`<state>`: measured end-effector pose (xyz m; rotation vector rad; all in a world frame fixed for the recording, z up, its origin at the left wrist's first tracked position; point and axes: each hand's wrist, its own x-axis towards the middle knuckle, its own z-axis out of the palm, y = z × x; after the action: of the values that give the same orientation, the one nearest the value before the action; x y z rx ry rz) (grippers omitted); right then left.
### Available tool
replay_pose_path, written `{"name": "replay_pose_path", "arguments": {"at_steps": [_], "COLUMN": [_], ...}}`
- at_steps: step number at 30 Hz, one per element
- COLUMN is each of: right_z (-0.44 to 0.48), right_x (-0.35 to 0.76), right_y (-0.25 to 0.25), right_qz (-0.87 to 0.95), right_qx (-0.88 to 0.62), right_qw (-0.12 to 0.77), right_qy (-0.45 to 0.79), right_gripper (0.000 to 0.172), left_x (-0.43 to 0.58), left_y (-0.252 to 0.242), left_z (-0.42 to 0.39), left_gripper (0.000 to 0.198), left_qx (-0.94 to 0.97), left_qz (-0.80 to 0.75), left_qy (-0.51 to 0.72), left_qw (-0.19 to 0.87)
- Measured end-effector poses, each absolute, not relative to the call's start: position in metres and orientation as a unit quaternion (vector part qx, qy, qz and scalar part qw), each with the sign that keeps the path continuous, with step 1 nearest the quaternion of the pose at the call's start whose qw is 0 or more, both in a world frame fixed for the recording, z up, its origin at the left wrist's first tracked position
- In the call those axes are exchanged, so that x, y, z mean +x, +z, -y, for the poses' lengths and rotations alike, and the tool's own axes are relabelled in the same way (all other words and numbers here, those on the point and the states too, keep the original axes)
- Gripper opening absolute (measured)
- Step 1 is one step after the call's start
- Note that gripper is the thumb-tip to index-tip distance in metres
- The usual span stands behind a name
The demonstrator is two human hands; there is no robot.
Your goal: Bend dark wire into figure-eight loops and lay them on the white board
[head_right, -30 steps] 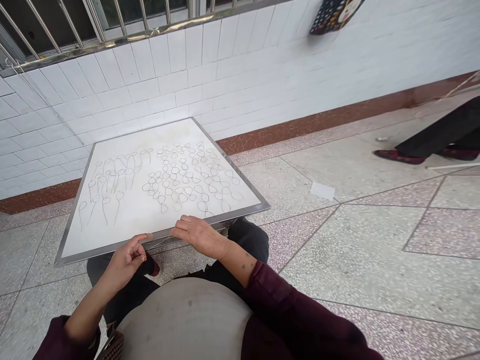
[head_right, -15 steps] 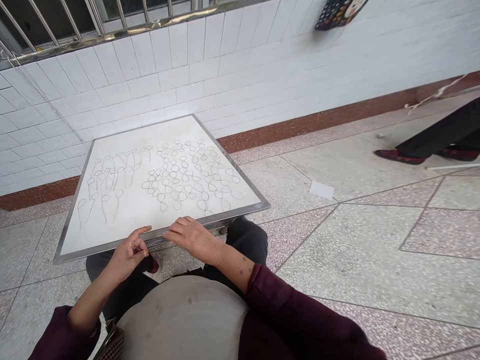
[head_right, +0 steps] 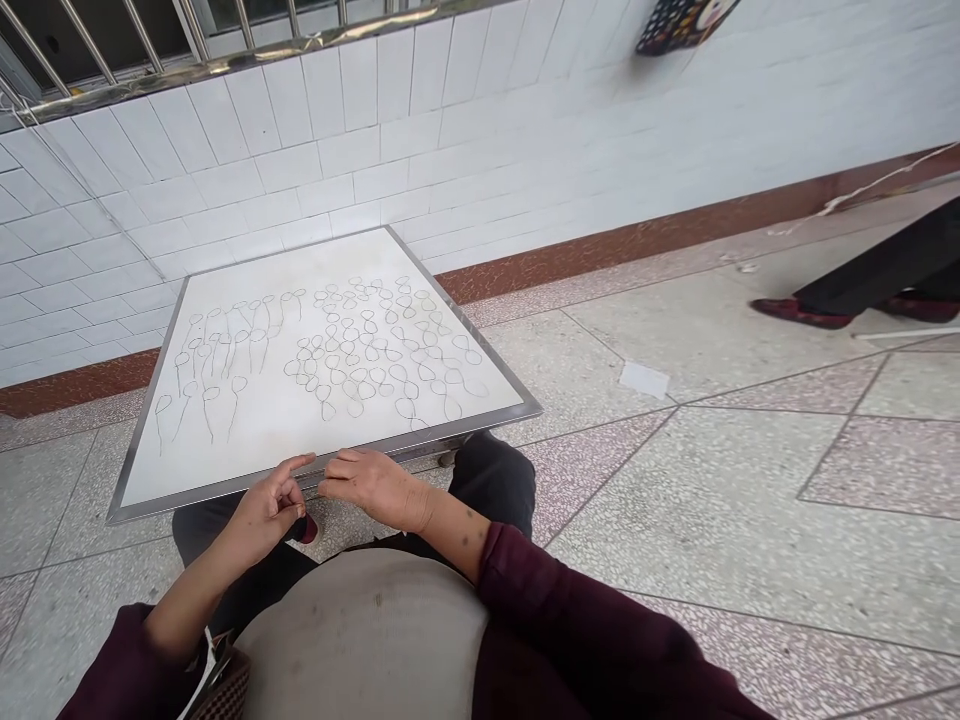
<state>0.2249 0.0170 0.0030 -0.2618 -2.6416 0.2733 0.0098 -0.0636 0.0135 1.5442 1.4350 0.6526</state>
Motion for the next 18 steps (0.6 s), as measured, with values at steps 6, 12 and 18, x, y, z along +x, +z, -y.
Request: {"name": "replay_pose_path", "arguments": {"at_steps": [6,12,18], "right_z": [-0.0166,-0.0153,-0.0115], "right_x": [0.2221,0.2166,0.2149], "right_y": [0.0057,0.0039,0.0036], "right_qz": [0.960,0.957,0.963], "right_qx": [-0.084,-0.090,-0.087], "right_qw": [0.234,0.241,0.218], "right_qy": [0.127,0.138,0.134], "right_gripper": [0.037,0.032,0.034], "left_x": [0.0113,0.0133,0.0135], "left_y": [0.0130,0.0154,0.0167], "left_z": [0.0619,0.0613,0.0615], "left_gripper": [0.070,0.070,0.069], "left_qx": [0.625,0.634,0.640], "left_qz": [-0.571,-0.576,-0.575], "left_qy": [0.267,0.263,0.255], "left_qw": [0.460,0.444,0.442]}}
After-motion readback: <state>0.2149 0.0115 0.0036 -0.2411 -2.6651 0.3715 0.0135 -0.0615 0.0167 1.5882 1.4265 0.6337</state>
